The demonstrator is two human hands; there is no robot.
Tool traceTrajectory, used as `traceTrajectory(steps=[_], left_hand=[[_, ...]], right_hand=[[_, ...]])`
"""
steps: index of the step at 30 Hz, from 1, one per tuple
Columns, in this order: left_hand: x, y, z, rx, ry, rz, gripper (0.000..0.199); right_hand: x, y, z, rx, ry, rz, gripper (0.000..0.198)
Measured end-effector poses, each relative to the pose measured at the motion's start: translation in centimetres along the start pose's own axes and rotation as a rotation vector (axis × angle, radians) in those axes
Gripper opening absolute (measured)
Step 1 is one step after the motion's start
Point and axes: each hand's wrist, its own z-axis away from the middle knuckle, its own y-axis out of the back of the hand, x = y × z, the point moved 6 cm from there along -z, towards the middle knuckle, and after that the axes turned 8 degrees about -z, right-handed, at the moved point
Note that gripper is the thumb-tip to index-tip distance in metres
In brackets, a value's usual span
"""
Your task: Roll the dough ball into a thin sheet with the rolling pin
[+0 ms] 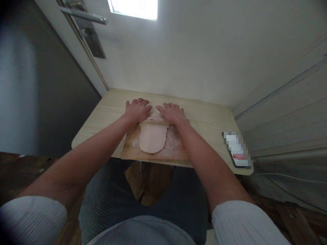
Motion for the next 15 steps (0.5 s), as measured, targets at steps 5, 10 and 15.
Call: traceTrajectory(steps=[5, 10, 15], left_hand=[[-0.1, -0.3, -0.6, -0.001, 0.001, 0.002, 0.052], [0.0, -0.3, -0.4, -0.003, -0.012, 0.005, 0.051], [0.2, -0.1, 0.4, -0.008, -0.032, 0.005, 0.050]], right_hand=[[0.4, 0.2, -0.4, 0.036, -0.060, -0.068, 0.059], [0.9, 0.3, 0.0, 0.131, -0.184, -0.168, 0.073], [0.8, 0.3, 0.8, 0.181, -0.231, -0.176, 0.074]])
